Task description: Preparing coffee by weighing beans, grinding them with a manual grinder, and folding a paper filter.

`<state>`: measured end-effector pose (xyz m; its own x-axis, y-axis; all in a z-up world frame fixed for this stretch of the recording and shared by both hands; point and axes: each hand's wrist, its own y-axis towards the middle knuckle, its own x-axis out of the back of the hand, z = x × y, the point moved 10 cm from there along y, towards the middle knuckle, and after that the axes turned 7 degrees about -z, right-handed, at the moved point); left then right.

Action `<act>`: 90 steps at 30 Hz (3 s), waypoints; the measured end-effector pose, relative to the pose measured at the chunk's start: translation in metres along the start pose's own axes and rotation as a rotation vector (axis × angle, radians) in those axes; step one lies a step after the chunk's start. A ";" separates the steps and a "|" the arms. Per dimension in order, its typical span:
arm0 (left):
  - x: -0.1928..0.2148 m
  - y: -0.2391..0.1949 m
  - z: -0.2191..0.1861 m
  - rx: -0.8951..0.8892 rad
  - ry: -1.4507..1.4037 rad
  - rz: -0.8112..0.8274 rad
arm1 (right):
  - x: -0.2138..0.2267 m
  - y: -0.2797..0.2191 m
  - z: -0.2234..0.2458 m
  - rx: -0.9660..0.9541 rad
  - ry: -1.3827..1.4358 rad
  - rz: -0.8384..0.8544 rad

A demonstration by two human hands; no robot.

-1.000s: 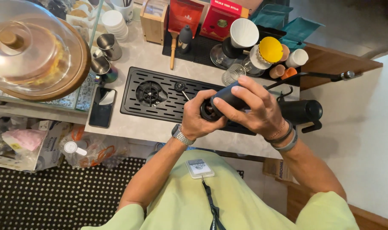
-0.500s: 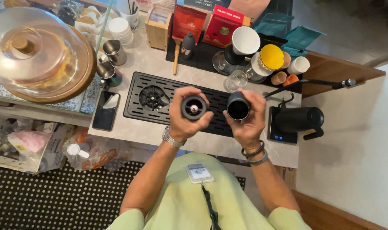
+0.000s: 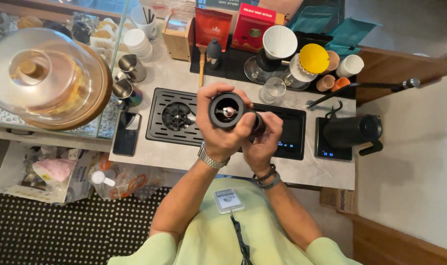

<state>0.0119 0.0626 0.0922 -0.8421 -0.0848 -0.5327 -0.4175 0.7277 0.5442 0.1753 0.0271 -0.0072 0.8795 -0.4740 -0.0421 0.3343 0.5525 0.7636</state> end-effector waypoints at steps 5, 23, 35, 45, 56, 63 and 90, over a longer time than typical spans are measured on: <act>0.000 0.005 0.007 0.000 -0.044 -0.098 | 0.002 0.005 0.006 0.074 -0.048 -0.072; -0.011 0.000 0.041 0.262 -0.200 -0.023 | -0.032 -0.076 -0.075 -1.512 0.866 0.058; -0.016 -0.043 0.037 0.134 -0.013 0.125 | -0.017 -0.116 -0.108 -1.833 0.573 0.133; 0.000 -0.057 0.019 0.008 0.108 0.217 | -0.059 -0.076 -0.045 -1.426 0.774 0.184; 0.110 -0.074 0.009 0.144 0.406 0.069 | -0.108 -0.157 -0.092 -1.098 0.440 0.723; 0.147 -0.087 0.014 0.326 0.548 -0.122 | -0.112 -0.199 -0.298 -0.640 -0.804 0.918; 0.105 -0.075 0.046 0.714 0.931 0.223 | -0.070 0.038 0.014 -0.254 0.106 0.718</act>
<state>-0.0295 0.0302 -0.0339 -0.9190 -0.1550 0.3625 -0.1948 0.9779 -0.0758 0.1213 0.0719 0.0335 0.9336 0.1221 0.3370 -0.2754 0.8462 0.4562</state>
